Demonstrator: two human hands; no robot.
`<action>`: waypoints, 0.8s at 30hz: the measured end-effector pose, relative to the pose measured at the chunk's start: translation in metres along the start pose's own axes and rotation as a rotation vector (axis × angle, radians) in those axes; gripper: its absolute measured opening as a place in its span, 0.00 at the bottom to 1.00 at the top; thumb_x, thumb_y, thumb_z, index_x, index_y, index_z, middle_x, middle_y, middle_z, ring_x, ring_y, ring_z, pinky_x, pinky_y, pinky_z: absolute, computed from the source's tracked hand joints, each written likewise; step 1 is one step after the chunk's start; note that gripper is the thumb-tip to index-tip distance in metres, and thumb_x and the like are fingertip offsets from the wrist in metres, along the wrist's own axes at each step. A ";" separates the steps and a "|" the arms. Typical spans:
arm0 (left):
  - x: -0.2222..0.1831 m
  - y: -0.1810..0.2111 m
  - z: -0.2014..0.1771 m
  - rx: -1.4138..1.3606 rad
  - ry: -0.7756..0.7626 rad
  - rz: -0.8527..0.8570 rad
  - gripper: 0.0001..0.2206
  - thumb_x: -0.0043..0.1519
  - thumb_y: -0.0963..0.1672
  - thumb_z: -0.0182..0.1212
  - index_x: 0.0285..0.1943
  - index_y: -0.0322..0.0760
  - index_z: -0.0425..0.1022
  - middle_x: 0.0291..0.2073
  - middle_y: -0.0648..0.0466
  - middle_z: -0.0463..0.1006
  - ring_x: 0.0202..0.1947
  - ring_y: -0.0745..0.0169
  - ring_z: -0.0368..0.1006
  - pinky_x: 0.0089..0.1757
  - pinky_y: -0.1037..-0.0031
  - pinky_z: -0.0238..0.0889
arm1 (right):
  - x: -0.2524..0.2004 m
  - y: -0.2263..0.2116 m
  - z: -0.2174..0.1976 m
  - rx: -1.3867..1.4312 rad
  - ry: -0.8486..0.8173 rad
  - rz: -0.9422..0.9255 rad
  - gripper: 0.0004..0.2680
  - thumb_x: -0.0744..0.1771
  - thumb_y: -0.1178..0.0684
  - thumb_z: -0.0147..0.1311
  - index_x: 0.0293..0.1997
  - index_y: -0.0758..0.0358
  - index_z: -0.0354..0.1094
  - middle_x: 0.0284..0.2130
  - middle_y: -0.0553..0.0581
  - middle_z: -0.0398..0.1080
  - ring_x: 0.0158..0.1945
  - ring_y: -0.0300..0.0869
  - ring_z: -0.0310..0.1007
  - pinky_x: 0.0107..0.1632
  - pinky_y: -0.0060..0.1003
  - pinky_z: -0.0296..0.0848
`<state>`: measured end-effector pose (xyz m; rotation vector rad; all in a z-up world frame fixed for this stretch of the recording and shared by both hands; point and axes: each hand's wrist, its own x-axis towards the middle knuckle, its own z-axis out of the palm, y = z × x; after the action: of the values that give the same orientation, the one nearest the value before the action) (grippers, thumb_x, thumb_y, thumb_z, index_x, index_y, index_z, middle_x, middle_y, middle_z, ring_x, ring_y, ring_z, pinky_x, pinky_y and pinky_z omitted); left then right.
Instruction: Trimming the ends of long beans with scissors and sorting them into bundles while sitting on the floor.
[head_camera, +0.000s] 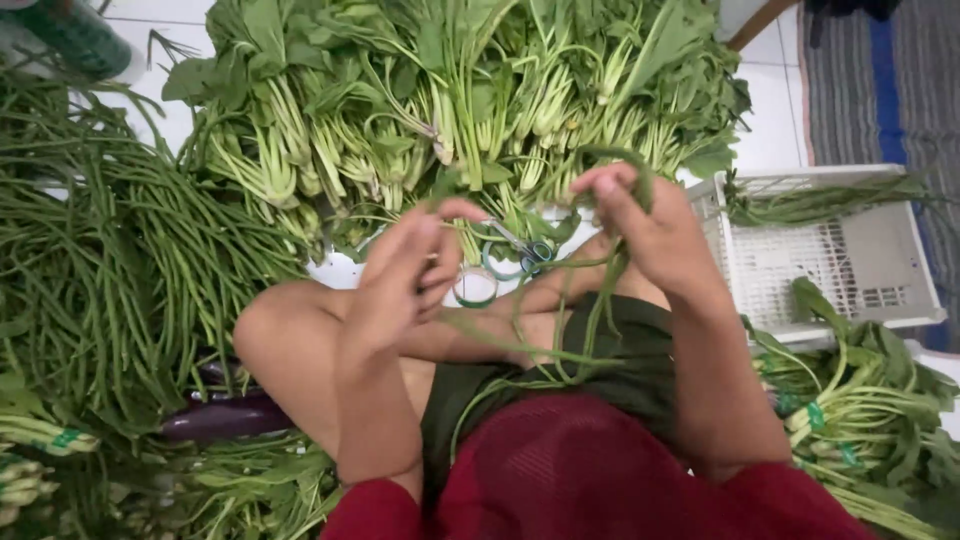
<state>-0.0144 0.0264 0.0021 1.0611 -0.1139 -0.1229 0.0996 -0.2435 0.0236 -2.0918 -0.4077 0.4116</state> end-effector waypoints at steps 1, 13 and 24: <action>-0.010 0.008 -0.010 -0.048 0.012 -0.023 0.22 0.72 0.52 0.39 0.66 0.34 0.62 0.17 0.62 0.51 0.09 0.75 0.47 0.10 0.82 0.45 | 0.001 -0.001 -0.001 0.117 0.115 -0.044 0.09 0.72 0.48 0.49 0.52 0.54 0.77 0.21 0.49 0.68 0.29 0.35 0.66 0.40 0.30 0.69; 0.036 -0.052 0.064 0.207 0.194 0.354 0.11 0.75 0.47 0.34 0.47 0.40 0.62 0.31 0.55 0.66 0.32 0.64 0.62 0.38 0.73 0.59 | 0.007 -0.016 0.021 0.543 0.138 -0.150 0.05 0.69 0.61 0.60 0.45 0.72 0.69 0.28 0.64 0.73 0.21 0.35 0.68 0.22 0.28 0.71; 0.040 -0.071 0.083 0.083 0.243 0.321 0.13 0.76 0.47 0.32 0.50 0.38 0.62 0.23 0.55 0.68 0.21 0.68 0.71 0.24 0.76 0.70 | -0.003 -0.021 0.029 0.422 0.069 -0.133 0.05 0.69 0.61 0.58 0.47 0.73 0.71 0.29 0.63 0.72 0.19 0.35 0.65 0.22 0.29 0.67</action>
<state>0.0093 -0.0854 -0.0184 1.1194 -0.0683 0.3023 0.0815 -0.2129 0.0274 -1.6539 -0.3798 0.3138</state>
